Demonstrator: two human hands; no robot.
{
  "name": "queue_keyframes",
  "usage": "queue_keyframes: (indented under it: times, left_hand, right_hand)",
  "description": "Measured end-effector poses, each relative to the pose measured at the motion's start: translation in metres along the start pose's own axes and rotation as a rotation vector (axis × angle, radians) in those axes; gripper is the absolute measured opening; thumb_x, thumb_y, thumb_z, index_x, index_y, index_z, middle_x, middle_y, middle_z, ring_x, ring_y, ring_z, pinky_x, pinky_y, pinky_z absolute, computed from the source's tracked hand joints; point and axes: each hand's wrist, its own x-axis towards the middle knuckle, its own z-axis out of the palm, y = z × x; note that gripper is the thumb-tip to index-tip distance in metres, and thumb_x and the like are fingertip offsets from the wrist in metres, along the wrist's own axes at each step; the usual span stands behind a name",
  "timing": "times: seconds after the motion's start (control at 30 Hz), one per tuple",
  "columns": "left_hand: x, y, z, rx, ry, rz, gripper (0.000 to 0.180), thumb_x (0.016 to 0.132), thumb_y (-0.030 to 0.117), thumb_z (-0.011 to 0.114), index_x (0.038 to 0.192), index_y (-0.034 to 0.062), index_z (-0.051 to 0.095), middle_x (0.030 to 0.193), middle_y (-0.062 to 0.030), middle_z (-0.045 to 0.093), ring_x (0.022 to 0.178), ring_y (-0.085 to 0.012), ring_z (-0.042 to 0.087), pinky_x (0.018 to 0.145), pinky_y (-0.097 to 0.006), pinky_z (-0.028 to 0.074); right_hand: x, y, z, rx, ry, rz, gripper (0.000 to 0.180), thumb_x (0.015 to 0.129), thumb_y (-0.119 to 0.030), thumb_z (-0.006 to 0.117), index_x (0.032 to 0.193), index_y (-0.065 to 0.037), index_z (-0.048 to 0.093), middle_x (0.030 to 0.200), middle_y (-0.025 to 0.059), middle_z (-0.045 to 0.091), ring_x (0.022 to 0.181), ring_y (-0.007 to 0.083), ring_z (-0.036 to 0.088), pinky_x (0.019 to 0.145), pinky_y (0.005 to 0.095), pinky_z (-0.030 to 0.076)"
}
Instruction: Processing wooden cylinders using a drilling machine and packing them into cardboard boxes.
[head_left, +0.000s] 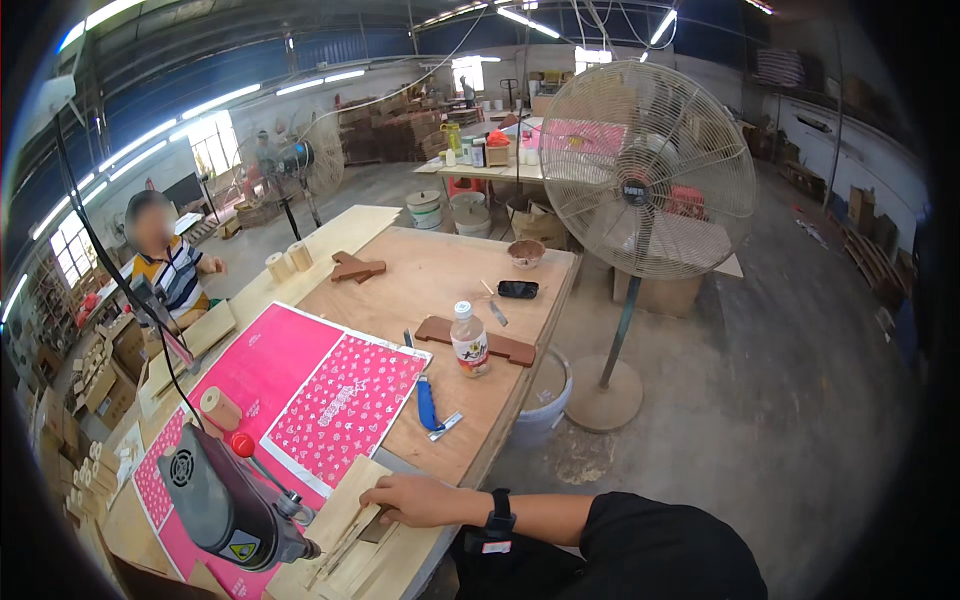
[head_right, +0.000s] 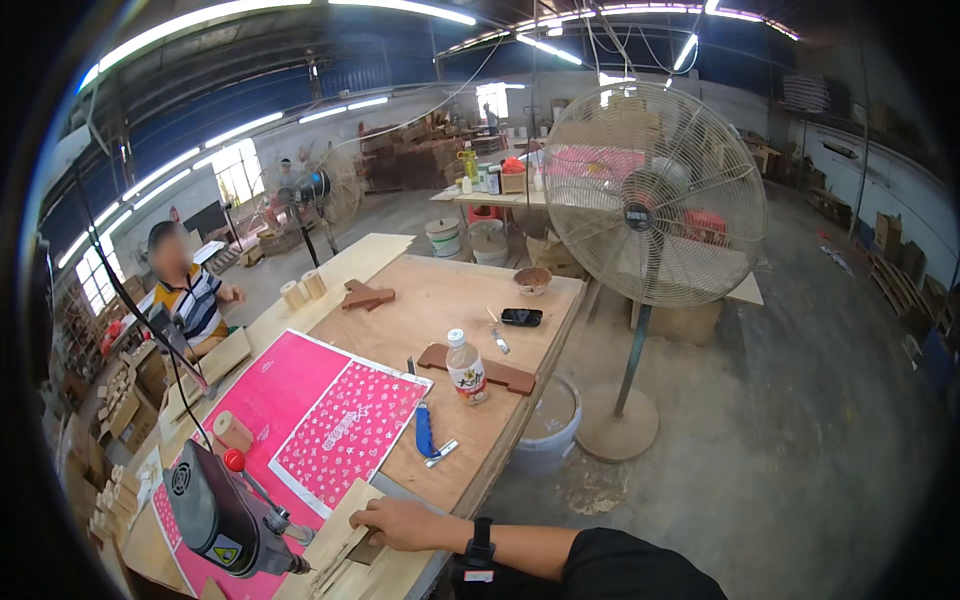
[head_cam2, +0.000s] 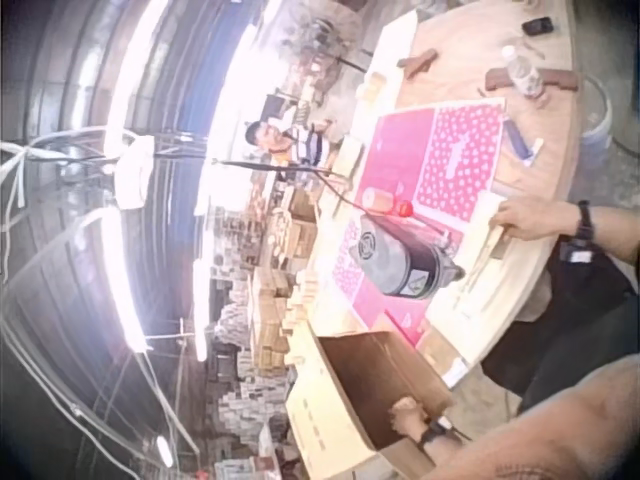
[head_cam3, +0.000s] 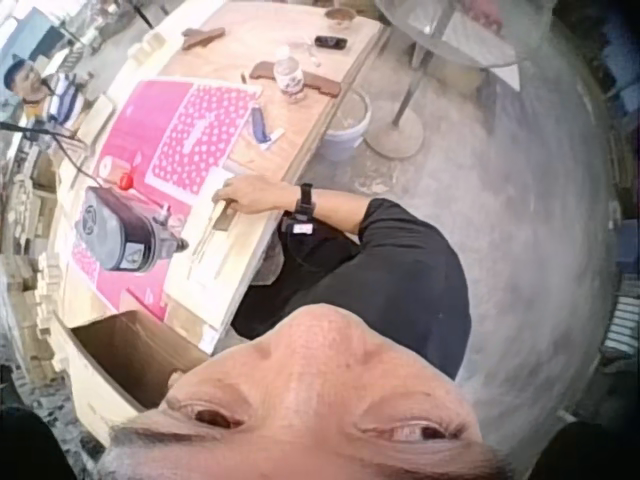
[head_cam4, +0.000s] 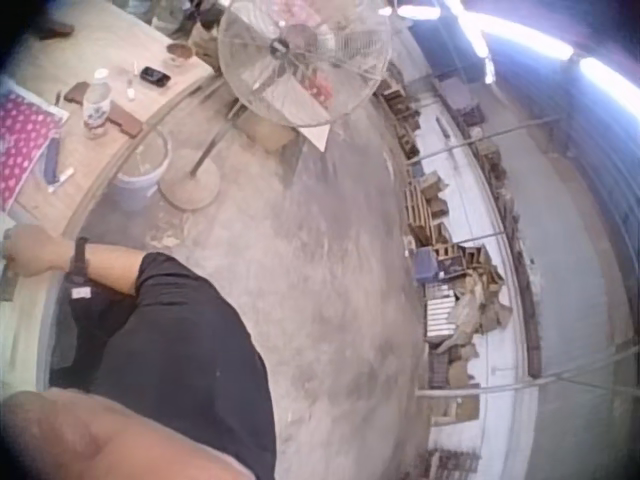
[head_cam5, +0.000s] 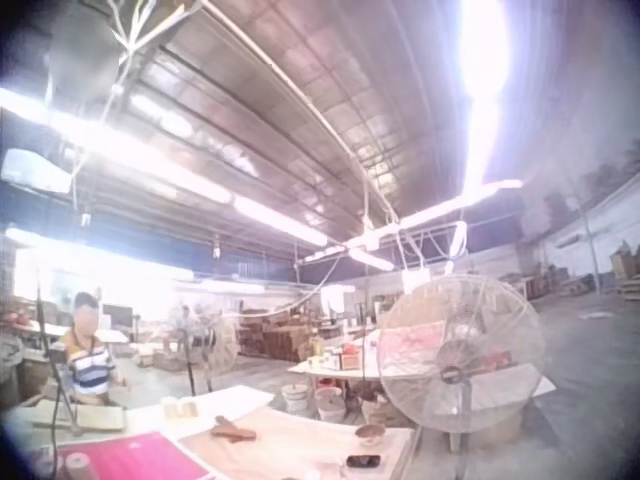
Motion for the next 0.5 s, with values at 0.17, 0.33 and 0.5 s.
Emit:
queue_keyframes:
  times: [0.17,0.33,0.5]
  left_hand:
    - [-0.05,0.019,-0.009,0.048,-0.012,0.112,0.061,0.074,0.009,0.071,0.13,-0.0005,0.05,0.132,-0.0224,0.053,0.123,-0.0411,0.048,0.1,-0.049,0.041]
    - [-0.087,0.018,-0.007,0.14,0.032,0.281,0.07,0.068,0.005,0.076,0.132,-0.0009,0.049,0.136,-0.0235,0.05,0.127,-0.0435,0.044,0.105,-0.051,0.038]
    - [-0.102,0.009,0.018,0.394,-0.152,0.367,0.073,0.066,0.006,0.079,0.134,0.0013,0.05,0.138,-0.0198,0.049,0.13,-0.0408,0.044,0.104,-0.045,0.042]
  right_hand:
    - [0.001,-0.004,-0.009,0.018,-0.106,0.075,0.031,0.087,-0.016,0.066,0.117,-0.011,0.059,0.103,0.011,0.059,0.103,0.0299,0.058,0.085,0.0419,0.047]
    - [0.008,0.008,0.005,-0.013,-0.072,0.068,0.036,0.08,-0.019,0.07,0.114,-0.011,0.065,0.105,0.0145,0.066,0.103,0.0331,0.062,0.085,0.0432,0.049]
    - [0.0,0.01,0.014,0.155,0.062,0.038,0.032,0.079,-0.01,0.074,0.11,-0.004,0.067,0.103,0.0183,0.067,0.093,0.033,0.065,0.084,0.0396,0.051]
